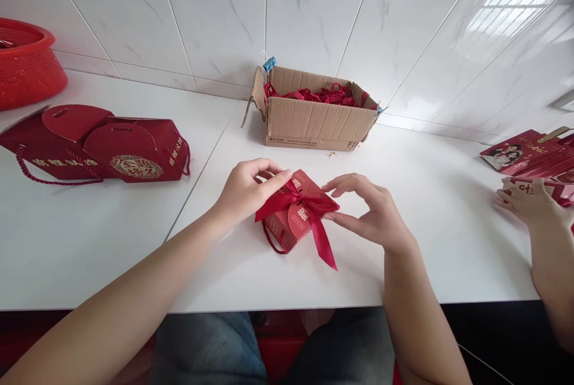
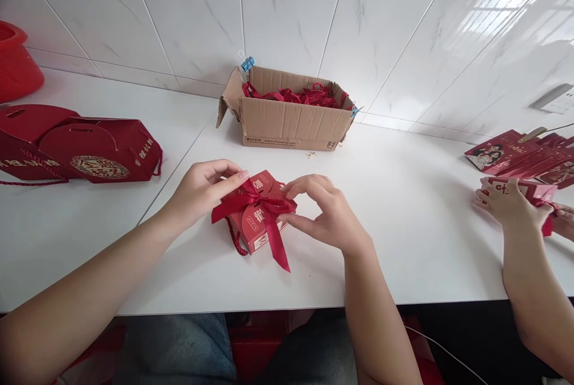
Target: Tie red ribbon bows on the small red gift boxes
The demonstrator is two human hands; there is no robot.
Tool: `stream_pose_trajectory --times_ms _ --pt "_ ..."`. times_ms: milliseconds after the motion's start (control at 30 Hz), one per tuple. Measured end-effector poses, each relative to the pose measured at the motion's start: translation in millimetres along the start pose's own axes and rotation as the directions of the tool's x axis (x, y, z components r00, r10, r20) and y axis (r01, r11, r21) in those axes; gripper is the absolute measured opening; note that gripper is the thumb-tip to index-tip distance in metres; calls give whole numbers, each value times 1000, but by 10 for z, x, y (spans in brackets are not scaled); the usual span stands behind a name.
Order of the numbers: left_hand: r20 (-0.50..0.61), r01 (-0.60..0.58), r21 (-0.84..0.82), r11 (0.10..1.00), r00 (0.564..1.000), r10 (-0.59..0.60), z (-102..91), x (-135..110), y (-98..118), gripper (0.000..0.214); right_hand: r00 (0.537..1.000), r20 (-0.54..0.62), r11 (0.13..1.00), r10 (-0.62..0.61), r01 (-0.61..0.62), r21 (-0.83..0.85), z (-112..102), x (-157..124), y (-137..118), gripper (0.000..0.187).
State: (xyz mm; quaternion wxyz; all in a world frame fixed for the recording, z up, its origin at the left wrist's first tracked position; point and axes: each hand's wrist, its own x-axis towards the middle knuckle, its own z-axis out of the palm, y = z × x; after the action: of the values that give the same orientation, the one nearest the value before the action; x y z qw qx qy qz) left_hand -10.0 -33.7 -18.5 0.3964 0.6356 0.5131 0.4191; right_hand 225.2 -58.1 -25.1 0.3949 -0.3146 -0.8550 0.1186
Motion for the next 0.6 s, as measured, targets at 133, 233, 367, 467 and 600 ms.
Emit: stream_pose_trajectory --times_ms 133,233,367,467,600 --pt "33 -14 -4 1000 999 15 6 -2 -7 28 997 -25 997 -68 68 -24 2 15 25 5" --pt "47 -10 -4 1000 999 11 14 0 -2 26 995 -38 996 -92 91 -24 -3 11 38 5" --pt "32 -13 28 1000 999 12 21 -6 -7 25 993 -58 995 -104 103 -10 11 18 29 8" --pt "-78 -163 85 983 982 170 22 -35 -16 22 989 -132 997 -69 73 25 56 38 1 10" --pt "-86 -408 176 896 900 427 29 -87 -12 18 982 -190 997 17 -2 78 122 51 -52 4"
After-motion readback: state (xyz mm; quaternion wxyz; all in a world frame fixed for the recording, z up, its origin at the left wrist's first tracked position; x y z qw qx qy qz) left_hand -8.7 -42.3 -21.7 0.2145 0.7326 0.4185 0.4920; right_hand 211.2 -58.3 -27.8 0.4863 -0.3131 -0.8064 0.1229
